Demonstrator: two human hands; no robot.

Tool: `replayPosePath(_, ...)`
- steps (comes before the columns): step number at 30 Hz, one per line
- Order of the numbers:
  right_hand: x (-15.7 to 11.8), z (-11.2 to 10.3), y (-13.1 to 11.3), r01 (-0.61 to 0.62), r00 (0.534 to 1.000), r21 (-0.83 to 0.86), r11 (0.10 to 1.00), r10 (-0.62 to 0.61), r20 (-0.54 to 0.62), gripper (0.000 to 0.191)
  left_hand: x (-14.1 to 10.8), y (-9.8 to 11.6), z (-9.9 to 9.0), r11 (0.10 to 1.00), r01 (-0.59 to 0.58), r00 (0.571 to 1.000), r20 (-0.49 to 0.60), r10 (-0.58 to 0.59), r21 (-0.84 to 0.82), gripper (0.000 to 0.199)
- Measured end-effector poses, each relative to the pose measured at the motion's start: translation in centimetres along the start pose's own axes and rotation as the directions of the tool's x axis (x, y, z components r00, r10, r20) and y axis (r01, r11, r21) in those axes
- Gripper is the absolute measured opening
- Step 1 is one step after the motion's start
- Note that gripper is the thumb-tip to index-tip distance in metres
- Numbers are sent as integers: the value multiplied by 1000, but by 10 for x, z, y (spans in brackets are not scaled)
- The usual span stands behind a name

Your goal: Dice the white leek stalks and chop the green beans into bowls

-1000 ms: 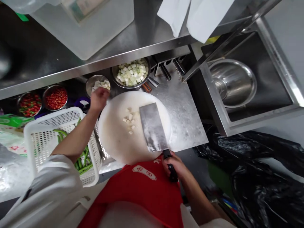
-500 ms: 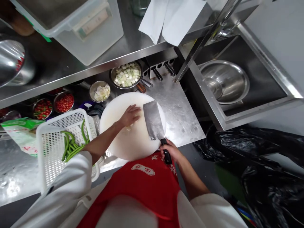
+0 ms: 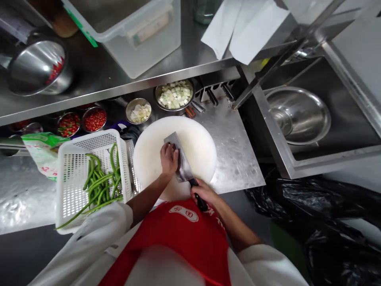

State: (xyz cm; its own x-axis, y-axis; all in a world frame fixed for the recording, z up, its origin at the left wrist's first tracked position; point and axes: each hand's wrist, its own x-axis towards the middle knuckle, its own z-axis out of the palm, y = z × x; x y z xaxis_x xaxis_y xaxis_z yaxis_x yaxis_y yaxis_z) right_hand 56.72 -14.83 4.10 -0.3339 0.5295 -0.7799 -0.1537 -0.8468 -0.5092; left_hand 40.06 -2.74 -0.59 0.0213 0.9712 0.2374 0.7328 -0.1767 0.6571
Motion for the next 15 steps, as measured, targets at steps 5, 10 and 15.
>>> replayPosePath(5, 30, 34, -50, 43, 999, -20, 999, -42, 35, 26, 49, -23, -8, 985, 153, 967, -192, -165, -78, 34)
replayPosePath(10, 77, 80, -121, 195, 976, -61, 979, -188, 111, 23, 144, -65, -50, 994, 97, 964, -251, -83, 42, 26)
replayPosePath(15, 109, 108, -166, 308, 948, -29, 951, -304, 99, 23, 248, -117, -60, 978, 161, 970, -204, -132, 132, 29)
